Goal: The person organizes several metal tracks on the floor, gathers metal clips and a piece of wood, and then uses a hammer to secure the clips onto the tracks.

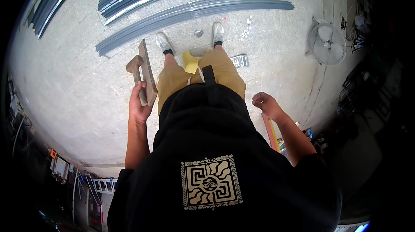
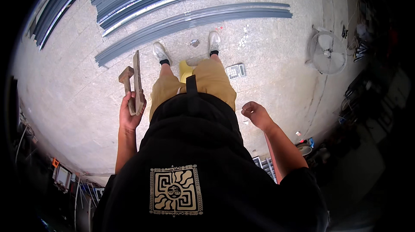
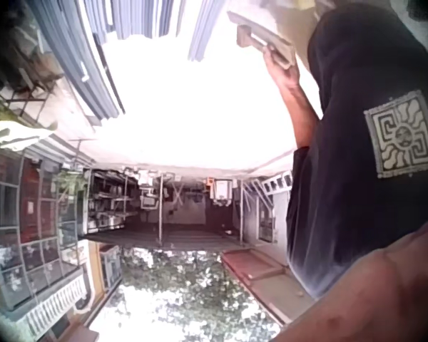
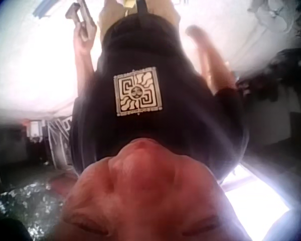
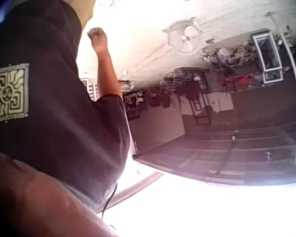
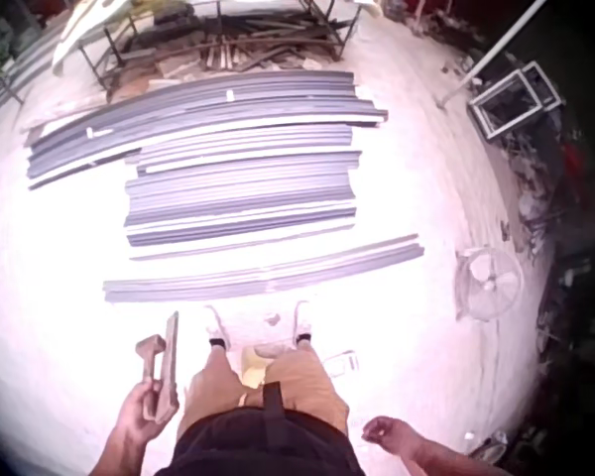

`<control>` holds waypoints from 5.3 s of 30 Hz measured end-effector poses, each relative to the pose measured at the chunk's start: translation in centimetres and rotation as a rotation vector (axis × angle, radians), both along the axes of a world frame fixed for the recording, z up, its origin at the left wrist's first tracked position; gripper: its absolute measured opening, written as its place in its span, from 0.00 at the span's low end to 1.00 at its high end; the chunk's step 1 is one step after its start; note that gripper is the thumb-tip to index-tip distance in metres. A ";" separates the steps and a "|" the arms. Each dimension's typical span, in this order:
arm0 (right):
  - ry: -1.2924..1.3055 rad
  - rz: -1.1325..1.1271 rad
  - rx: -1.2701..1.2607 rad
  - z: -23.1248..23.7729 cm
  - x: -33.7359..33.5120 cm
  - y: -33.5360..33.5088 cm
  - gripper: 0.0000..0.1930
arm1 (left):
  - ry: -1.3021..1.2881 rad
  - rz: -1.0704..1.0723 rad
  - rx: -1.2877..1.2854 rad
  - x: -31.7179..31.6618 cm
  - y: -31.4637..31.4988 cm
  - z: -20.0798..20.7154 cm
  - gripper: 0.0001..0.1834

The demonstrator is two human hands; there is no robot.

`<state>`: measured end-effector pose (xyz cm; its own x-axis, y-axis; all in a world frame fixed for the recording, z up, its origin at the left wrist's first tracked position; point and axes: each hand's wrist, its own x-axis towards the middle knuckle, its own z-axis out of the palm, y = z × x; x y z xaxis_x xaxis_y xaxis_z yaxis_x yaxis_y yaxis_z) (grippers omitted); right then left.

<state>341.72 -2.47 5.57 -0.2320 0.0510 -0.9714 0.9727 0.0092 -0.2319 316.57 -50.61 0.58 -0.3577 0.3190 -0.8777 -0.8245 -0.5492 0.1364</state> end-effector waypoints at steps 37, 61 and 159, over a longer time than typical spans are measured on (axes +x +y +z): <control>-0.140 -0.359 -0.835 -3.7 18.5 -9.7 0.19 | 0.032 -0.097 -0.074 -0.8 0.0 -3.3 0.11; 0.507 0.835 -0.356 -21.6 -9.7 -18.0 0.17 | 0.044 -0.153 -0.160 0.0 3.6 -14.6 0.13; 0.094 0.468 0.064 -85.2 -8.9 -13.8 0.14 | 1.054 -0.401 -0.386 -4.4 12.7 -36.9 0.17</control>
<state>332.84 -16.23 -79.66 -0.3313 -0.0207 -0.9433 0.8356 0.4578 -0.3035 312.18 -37.89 -36.36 -0.8951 0.3523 -0.2734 -0.3105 -0.0522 0.9491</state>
